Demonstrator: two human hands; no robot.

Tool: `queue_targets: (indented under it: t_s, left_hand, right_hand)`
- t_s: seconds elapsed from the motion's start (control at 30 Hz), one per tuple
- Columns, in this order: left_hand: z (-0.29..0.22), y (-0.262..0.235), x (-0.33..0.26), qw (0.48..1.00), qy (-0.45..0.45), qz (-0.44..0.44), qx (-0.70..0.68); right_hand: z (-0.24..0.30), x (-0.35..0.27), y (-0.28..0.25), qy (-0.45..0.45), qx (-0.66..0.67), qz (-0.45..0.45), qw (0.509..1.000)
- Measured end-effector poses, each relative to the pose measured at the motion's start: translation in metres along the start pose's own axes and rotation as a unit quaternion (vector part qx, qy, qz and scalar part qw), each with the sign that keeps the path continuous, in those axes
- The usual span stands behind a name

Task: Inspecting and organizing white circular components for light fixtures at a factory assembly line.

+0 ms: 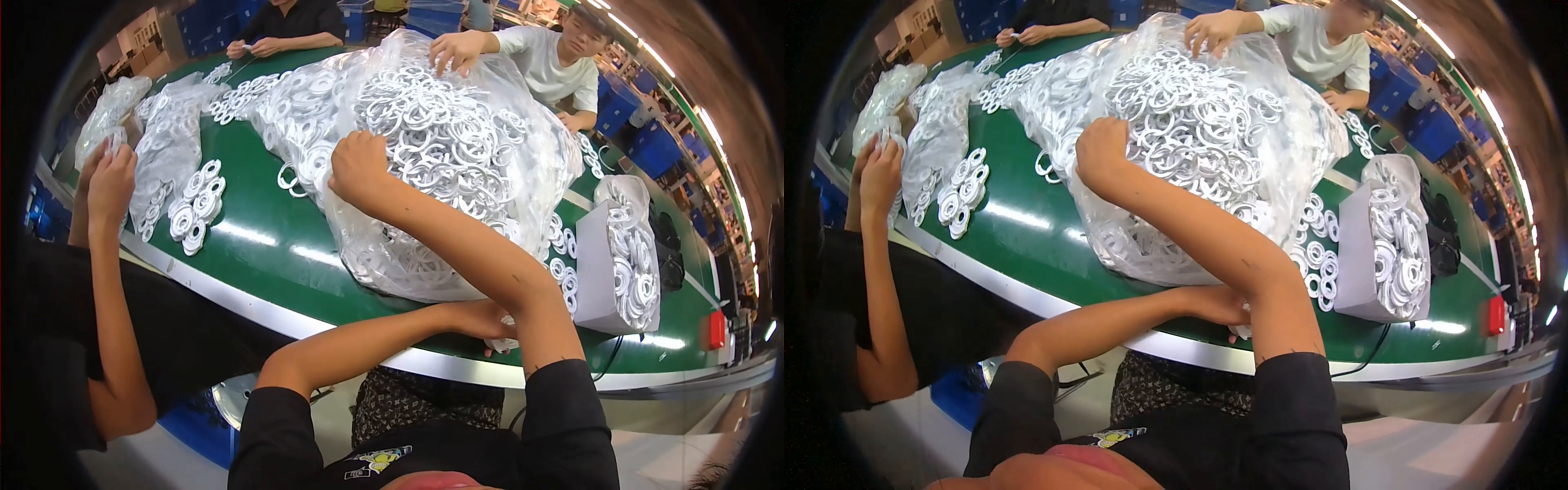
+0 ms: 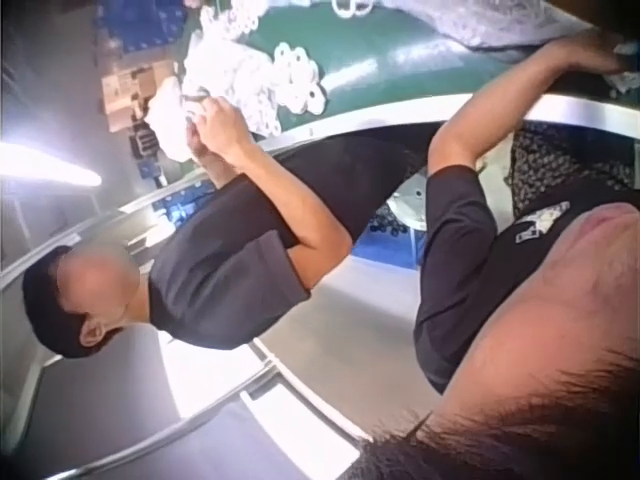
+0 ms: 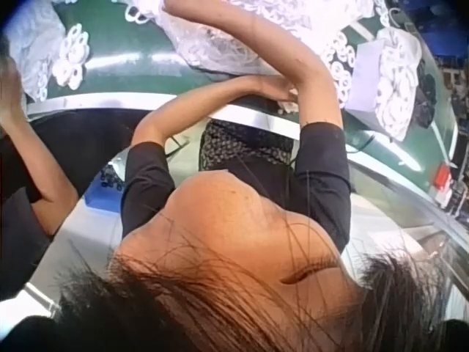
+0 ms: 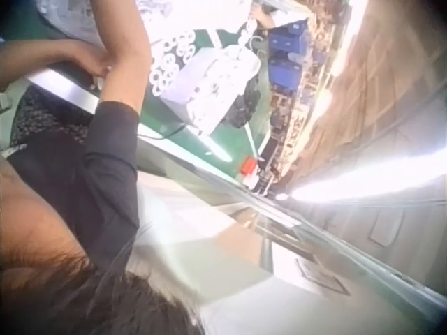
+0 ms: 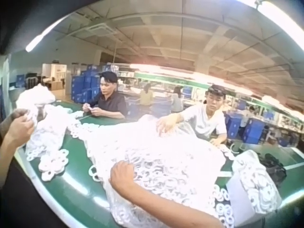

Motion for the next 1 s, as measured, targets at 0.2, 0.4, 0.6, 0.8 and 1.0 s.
queue_targets:
  t_s: [0.2, 0.4, 0.6, 0.8, 1.0]
  left_hand:
    - [0.021, 0.001, 0.008, 0.996, -0.022, 0.041, 0.073]
    - [0.001, -0.01, 0.001, 0.998, -0.046, -0.042, 0.029]
    - [0.02, -0.001, -0.006, 0.988, -0.15, 0.015, -0.024]
    - [0.045, -0.015, -0.001, 0.986, -0.126, -0.014, 0.105]
    - [-0.003, -0.011, -0.001, 0.989, 0.065, -0.04, 0.129]
  right_hand:
    - [-0.003, 0.012, 0.012, 0.018, 0.114, -0.021, 0.993]
    - [-0.022, 0.017, 0.019, 0.038, 0.288, -0.054, 0.955]
    - [-0.023, 0.008, -0.038, 0.081, 0.528, -0.255, 0.806]
    - [-0.021, 0.006, -0.095, 0.079, 0.636, -0.349, 0.684]
    - [0.038, -0.034, -0.119, -0.175, 0.518, -0.326, 0.772]
Point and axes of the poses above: each hand's wrist, its own x-axis towards the middle knuckle, its own y-axis out of the palm, z = x × y, the point moved 10 cm from there along x, towards the middle knuckle, and after that the axes turned 3 degrees about -z, right-handed, at the moved point
